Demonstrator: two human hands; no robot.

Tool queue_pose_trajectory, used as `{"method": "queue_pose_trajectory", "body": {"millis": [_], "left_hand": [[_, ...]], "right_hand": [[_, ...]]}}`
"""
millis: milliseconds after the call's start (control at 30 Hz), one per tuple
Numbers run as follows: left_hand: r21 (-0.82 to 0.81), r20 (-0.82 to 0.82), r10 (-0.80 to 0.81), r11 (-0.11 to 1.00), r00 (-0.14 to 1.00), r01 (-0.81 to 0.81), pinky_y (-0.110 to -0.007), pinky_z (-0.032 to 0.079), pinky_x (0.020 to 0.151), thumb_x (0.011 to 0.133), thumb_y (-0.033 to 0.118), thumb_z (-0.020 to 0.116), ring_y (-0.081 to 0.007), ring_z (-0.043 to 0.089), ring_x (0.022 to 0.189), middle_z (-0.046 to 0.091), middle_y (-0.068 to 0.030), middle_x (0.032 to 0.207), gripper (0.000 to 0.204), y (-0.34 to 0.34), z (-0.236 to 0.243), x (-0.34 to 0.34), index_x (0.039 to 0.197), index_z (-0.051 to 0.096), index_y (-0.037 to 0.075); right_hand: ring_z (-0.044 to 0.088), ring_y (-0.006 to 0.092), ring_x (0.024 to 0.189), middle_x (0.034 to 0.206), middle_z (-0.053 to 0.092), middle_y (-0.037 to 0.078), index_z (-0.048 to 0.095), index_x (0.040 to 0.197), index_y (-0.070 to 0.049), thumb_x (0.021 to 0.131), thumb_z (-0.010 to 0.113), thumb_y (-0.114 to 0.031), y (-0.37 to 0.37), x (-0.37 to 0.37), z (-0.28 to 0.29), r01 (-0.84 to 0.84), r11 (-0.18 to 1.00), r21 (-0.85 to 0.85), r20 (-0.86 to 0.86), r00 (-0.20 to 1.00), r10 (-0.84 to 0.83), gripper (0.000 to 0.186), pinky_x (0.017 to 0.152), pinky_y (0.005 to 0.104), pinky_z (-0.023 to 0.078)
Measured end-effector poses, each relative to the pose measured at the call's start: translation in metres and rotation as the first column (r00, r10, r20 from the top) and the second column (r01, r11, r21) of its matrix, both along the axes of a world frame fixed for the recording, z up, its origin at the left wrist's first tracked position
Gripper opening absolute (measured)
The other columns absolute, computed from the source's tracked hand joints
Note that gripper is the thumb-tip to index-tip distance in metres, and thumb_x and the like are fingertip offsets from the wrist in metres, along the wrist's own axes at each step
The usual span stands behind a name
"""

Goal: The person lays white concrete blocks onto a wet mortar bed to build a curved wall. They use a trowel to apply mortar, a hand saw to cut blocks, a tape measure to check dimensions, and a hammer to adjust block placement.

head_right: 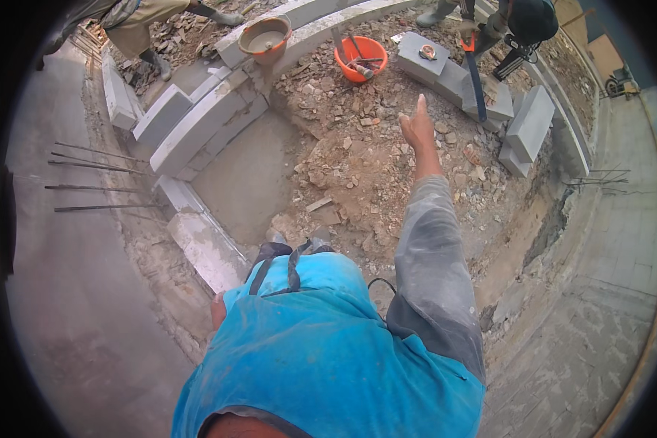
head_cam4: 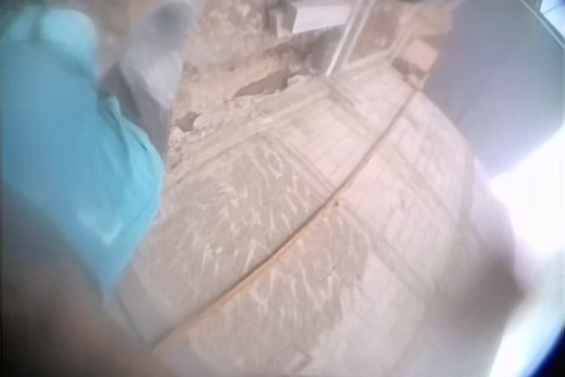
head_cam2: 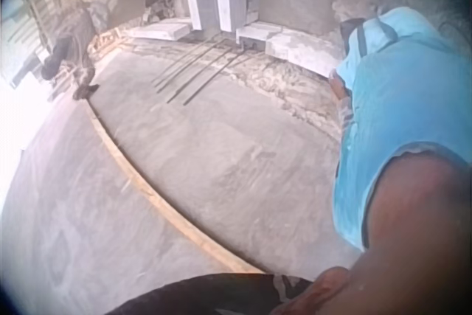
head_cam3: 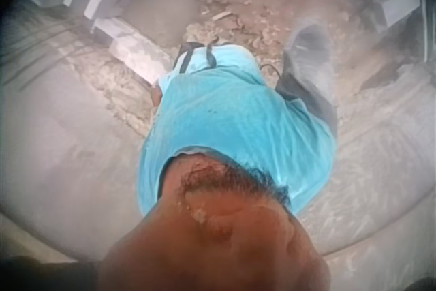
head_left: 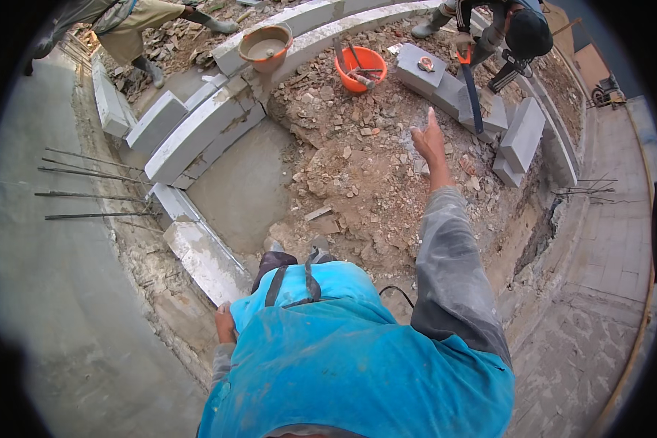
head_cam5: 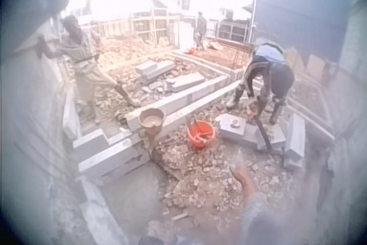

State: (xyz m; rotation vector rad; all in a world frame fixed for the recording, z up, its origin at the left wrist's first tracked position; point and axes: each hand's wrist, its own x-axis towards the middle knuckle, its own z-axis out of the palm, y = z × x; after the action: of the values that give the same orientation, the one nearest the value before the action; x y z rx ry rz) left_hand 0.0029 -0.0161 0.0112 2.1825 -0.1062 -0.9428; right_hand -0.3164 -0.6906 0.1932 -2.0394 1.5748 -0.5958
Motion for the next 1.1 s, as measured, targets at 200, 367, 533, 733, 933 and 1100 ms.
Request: {"method": "queue_pose_trajectory", "body": {"millis": [200, 367, 533, 733, 933, 1100], "left_hand": [[0.022, -0.001, 0.077, 0.997, 0.997, -0.077, -0.031, 0.052, 0.080, 0.094, 0.018, 0.059, -0.0195, 0.065, 0.090, 0.070, -0.0135, 0.103, 0.034, 0.015, 0.029, -0.028, 0.116, 0.063, -0.008], [0.040, -0.102, 0.034, 0.999, 0.994, -0.030, -0.032, 0.053, 0.075, 0.093, 0.015, 0.061, -0.0185, 0.066, 0.084, 0.071, -0.0124, 0.099, 0.033, 0.016, 0.036, -0.054, 0.116, 0.064, -0.007], [-0.066, -0.008, 0.007, 0.998, 1.000, -0.008, -0.033, 0.053, 0.074, 0.094, 0.014, 0.058, -0.0181, 0.066, 0.085, 0.071, -0.0127, 0.098, 0.031, 0.047, 0.015, -0.052, 0.117, 0.064, -0.006], [0.026, -0.055, -0.035, 0.999, 0.998, 0.037, -0.032, 0.052, 0.079, 0.095, 0.013, 0.054, -0.0195, 0.065, 0.090, 0.070, -0.0131, 0.102, 0.032, -0.014, 0.043, -0.030, 0.118, 0.062, -0.007], [-0.062, -0.123, 0.068, 0.995, 0.990, -0.076, -0.032, 0.050, 0.087, 0.094, 0.013, 0.054, -0.0210, 0.063, 0.100, 0.067, -0.0169, 0.113, 0.036, -0.022, 0.003, -0.002, 0.123, 0.060, -0.007], [-0.052, -0.106, 0.011, 0.998, 0.994, -0.017, -0.032, 0.050, 0.088, 0.094, 0.013, 0.054, -0.0219, 0.063, 0.100, 0.067, -0.0173, 0.114, 0.037, -0.026, 0.005, 0.001, 0.125, 0.059, -0.007]], "right_hand": [[0.066, 0.0327, 0.077, 0.081, 0.067, 0.018, 0.027, 0.150, 0.001, 0.082, 0.067, -0.020, 0.012, 0.031, -0.002, -0.115, 0.993, -0.004, -0.017, 0.993, 0.115, 0.082, 0.077, 0.0415, 0.052], [0.065, 0.0397, 0.089, 0.093, 0.066, 0.025, 0.026, 0.151, -0.001, 0.081, 0.067, -0.019, 0.080, -0.003, -0.120, -0.359, 0.933, -0.031, -0.134, 0.926, 0.352, 0.084, 0.084, 0.0445, 0.050], [0.057, 0.0447, 0.114, 0.122, 0.058, 0.033, 0.025, 0.150, 0.000, 0.081, 0.065, -0.019, 0.182, -0.024, -0.161, -0.248, 0.818, 0.519, -0.170, 0.908, 0.384, 0.083, 0.099, 0.0460, 0.045], [0.057, 0.0445, 0.116, 0.123, 0.057, 0.033, 0.026, 0.150, 0.001, 0.079, 0.064, -0.017, 0.228, -0.094, -0.192, -0.162, 0.821, 0.548, -0.237, 0.911, 0.338, 0.082, 0.100, 0.0456, 0.045], [0.059, 0.0448, 0.111, 0.117, 0.061, 0.033, 0.028, 0.149, 0.001, 0.079, 0.065, -0.016, 0.225, -0.088, -0.179, -0.143, 0.889, 0.434, -0.177, 0.955, 0.240, 0.081, 0.097, 0.0465, 0.047], [0.060, 0.0451, 0.108, 0.114, 0.062, 0.033, 0.028, 0.150, 0.000, 0.080, 0.065, -0.017, 0.223, -0.069, -0.166, -0.152, 0.879, 0.453, -0.175, 0.951, 0.255, 0.081, 0.095, 0.0465, 0.048]]}}
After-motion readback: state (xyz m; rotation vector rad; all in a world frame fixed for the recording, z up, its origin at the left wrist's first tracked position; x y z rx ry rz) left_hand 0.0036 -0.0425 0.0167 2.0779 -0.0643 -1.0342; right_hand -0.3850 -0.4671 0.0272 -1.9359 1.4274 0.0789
